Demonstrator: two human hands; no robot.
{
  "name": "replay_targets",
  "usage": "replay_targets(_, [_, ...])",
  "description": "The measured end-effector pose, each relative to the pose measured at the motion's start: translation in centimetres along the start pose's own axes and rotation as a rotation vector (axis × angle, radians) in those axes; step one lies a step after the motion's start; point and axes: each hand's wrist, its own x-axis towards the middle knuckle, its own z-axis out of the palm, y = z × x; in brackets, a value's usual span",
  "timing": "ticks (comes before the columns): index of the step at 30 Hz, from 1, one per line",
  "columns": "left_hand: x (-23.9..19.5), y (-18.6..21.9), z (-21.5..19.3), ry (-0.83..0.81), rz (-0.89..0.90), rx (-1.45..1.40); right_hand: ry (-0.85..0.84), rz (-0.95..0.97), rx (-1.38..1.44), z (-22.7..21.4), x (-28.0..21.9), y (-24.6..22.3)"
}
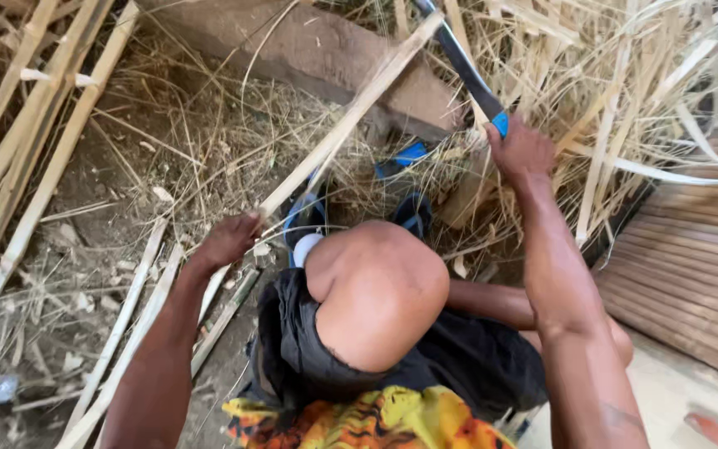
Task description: The person sits on the ground and uses a machete to split long bamboo poles into thin strips. They repeatedly strike the bamboo against a wooden block to separate the material, discarding the resulting strips to the side.
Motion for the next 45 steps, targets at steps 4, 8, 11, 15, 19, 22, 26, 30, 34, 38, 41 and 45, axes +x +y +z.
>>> replay_targets(4, [1.1,1.7,1.2,-0.009,0.049,0.030,-0.056,0.164,0.360,0.5,-0.6,-4.0])
replay_targets(8, [1.2,2.3,1.2,-0.010,-0.051,0.000,-0.184,0.010,0.045,-0.3,-0.2,-3.0])
replay_targets(11, [-0.7,2.5,0.1,0.060,-0.021,0.101,0.200,0.563,0.702,-1.2,1.7,-0.3])
replay_targets(15, [-1.4,4.1,2.0,0.314,0.106,0.174,0.119,0.456,0.692,0.2,-0.6,-1.6])
replay_targets(19, [-0.1,4.9,3.4,0.377,0.133,0.371,-0.079,0.216,0.469,3.3,-2.7,-9.2])
replay_targets(22, [0.9,4.2,4.1,0.447,0.199,0.366,-0.292,-0.126,0.266,5.7,-4.9,-14.9])
replay_targets(26, [1.2,3.8,4.7,0.286,-0.105,0.417,-0.399,-0.140,0.202,6.1,-3.2,-11.8])
replay_targets(30, [-0.6,2.3,4.8,0.394,-0.068,0.480,-0.007,0.422,0.421,0.7,3.0,-1.8])
replay_targets(34, [-1.3,2.4,6.4,0.714,0.192,0.498,0.084,0.546,0.644,-2.4,2.1,-0.1])
replay_targets(38, [-1.8,3.1,7.7,0.695,0.138,0.413,-0.293,0.074,0.238,3.3,-1.8,-8.2])
replay_targets(41, [-2.5,4.0,8.1,0.656,0.081,0.485,-0.433,-0.165,0.436,6.0,-5.5,-12.2])
replay_targets(45, [-2.9,4.8,7.7,0.553,0.035,0.533,-0.137,-0.336,0.033,5.1,-2.1,-6.2])
